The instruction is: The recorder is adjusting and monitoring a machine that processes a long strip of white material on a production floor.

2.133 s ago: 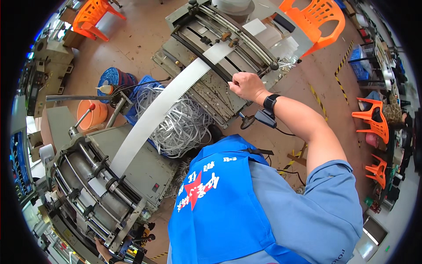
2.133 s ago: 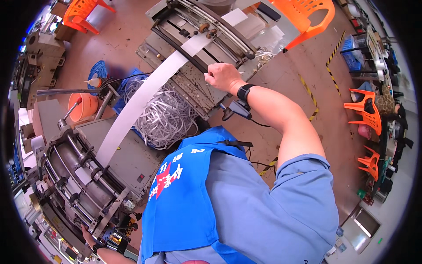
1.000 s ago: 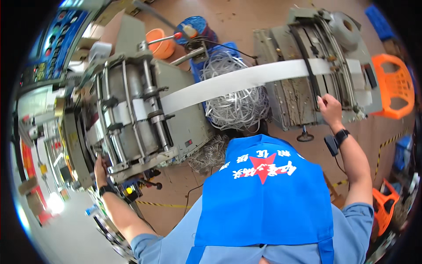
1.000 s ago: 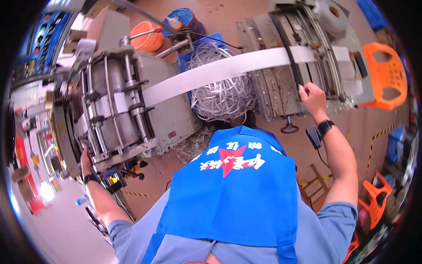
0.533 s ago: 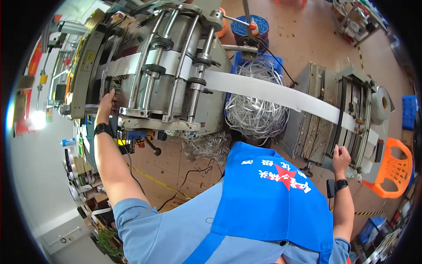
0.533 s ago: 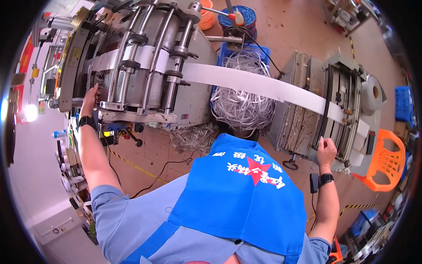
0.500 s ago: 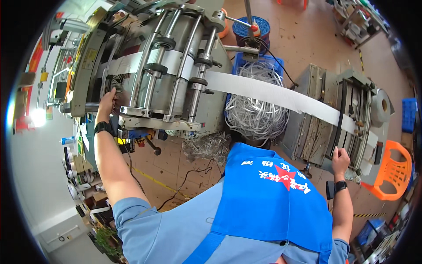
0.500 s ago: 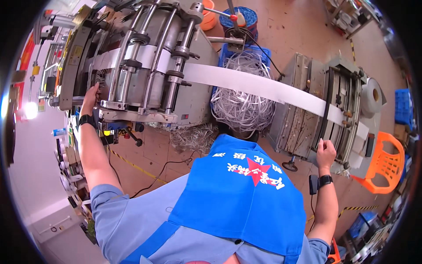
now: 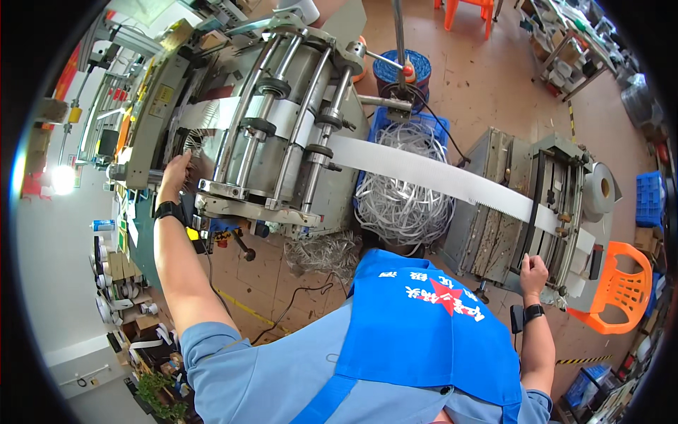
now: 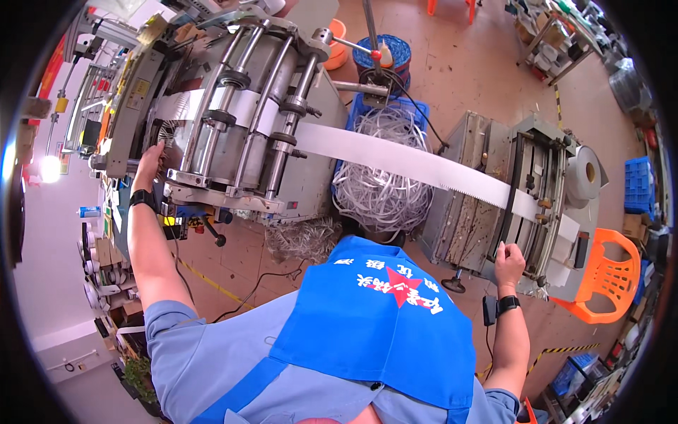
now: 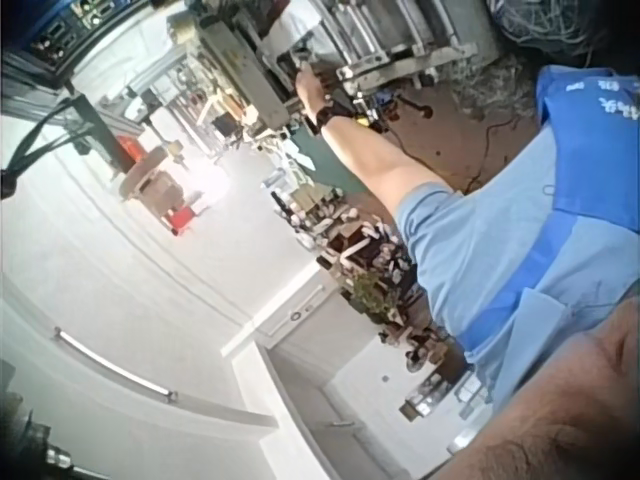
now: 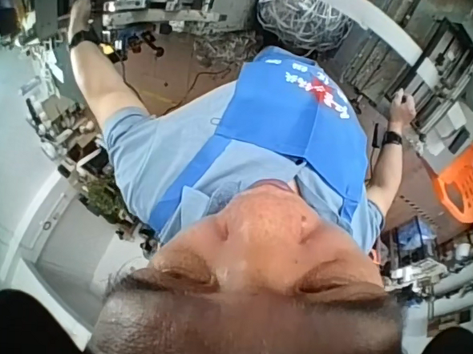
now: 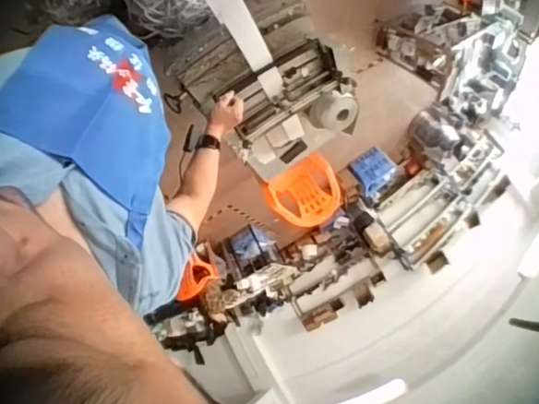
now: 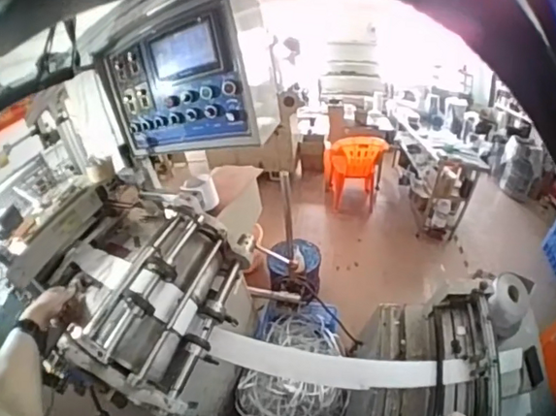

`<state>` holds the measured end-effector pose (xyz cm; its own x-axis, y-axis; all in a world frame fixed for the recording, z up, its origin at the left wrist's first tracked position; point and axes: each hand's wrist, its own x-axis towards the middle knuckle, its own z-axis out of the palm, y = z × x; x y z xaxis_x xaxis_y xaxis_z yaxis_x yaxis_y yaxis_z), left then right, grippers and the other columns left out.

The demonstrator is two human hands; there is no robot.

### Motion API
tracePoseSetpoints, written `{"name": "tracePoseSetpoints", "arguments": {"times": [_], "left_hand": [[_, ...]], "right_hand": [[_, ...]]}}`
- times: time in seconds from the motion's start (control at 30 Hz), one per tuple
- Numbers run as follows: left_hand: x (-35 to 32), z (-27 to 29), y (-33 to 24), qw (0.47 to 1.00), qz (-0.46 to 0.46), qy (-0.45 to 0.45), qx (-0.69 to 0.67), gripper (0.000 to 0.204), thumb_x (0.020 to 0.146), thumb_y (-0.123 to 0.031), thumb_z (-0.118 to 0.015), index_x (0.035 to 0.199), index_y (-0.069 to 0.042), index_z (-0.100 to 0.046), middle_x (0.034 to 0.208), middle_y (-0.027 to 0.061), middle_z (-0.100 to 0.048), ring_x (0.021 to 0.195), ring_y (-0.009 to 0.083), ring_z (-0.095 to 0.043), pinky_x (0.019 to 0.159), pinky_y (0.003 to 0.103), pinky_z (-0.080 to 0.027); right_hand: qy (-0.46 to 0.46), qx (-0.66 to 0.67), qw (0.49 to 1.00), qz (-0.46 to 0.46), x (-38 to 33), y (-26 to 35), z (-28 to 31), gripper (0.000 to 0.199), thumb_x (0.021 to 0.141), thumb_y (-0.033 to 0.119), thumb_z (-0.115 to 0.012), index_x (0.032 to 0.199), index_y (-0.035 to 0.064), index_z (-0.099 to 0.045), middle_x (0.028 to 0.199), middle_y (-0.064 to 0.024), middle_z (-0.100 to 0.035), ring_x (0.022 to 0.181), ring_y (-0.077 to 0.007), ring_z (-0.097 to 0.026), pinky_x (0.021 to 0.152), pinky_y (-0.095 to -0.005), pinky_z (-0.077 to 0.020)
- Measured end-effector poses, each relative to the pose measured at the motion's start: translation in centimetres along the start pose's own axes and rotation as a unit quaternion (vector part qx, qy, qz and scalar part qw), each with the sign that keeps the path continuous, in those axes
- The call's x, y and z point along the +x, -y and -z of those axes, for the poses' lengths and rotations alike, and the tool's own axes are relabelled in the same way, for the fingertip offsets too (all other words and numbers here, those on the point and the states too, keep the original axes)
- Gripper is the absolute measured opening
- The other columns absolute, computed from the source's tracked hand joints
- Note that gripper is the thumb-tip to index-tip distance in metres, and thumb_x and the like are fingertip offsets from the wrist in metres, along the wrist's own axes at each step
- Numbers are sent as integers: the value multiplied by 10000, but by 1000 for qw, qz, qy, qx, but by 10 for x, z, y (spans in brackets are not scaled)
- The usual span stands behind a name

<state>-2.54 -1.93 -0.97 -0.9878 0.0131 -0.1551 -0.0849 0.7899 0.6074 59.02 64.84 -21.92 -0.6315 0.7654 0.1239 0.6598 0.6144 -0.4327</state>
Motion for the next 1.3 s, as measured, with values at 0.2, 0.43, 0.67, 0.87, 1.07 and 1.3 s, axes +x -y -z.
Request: {"name": "tracePoseSetpoints", "arguments": {"times": [0.2,0.43,0.67,0.87,1.07,1.3], "left_hand": [[4,4,9,999,33,17,18,483,940,-507,-516,795,-53,-596,665,27,-526,613,160,-481,584,327,-377],[-7,0,1,999,16,-38,-24,484,952,-483,-515,834,-34,-651,659,48,-568,622,152,-518,574,335,-402],[-44,0,-31,996,4,-71,-59,439,952,-438,-541,964,-13,-649,688,69,-603,555,141,-528,503,300,-406],[-103,-8,-56,992,-74,-91,-54,486,936,-447,-553,1132,-3,-581,764,99,-625,541,135,-559,475,292,-449],[-137,15,-50,997,73,39,-11,362,891,-300,-663,1048,12,-569,743,50,-584,611,115,-566,556,276,-471],[-153,18,-27,984,-20,62,164,341,821,-223,-711,975,54,-585,750,94,-627,670,163,-605,639,328,-502]], "right_hand": [[-10,20,1000,-3,-2,-1,-1,304,888,239,-635,684,33,-543,635,-128,-568,581,-296,-562,578,-402,-451],[-8,3,999,-32,-3,-9,-5,309,884,243,-637,685,32,-530,633,-137,-559,582,-312,-551,577,-414,-445],[-20,-17,1000,0,-3,-12,-8,298,880,223,-631,685,30,-516,642,-145,-553,600,-329,-552,593,-424,-444],[-22,-25,999,-5,-4,-19,-13,289,879,214,-628,693,27,-510,666,-153,-560,628,-344,-557,609,-430,-449],[-26,-35,999,4,-3,-27,-17,297,884,237,-624,704,26,-517,660,-156,-564,621,-340,-563,602,-426,-451],[-2,-44,999,-10,-3,-29,-18,283,889,215,-616,713,24,-505,683,-164,-556,651,-361,-559,619,-438,-451]]}}
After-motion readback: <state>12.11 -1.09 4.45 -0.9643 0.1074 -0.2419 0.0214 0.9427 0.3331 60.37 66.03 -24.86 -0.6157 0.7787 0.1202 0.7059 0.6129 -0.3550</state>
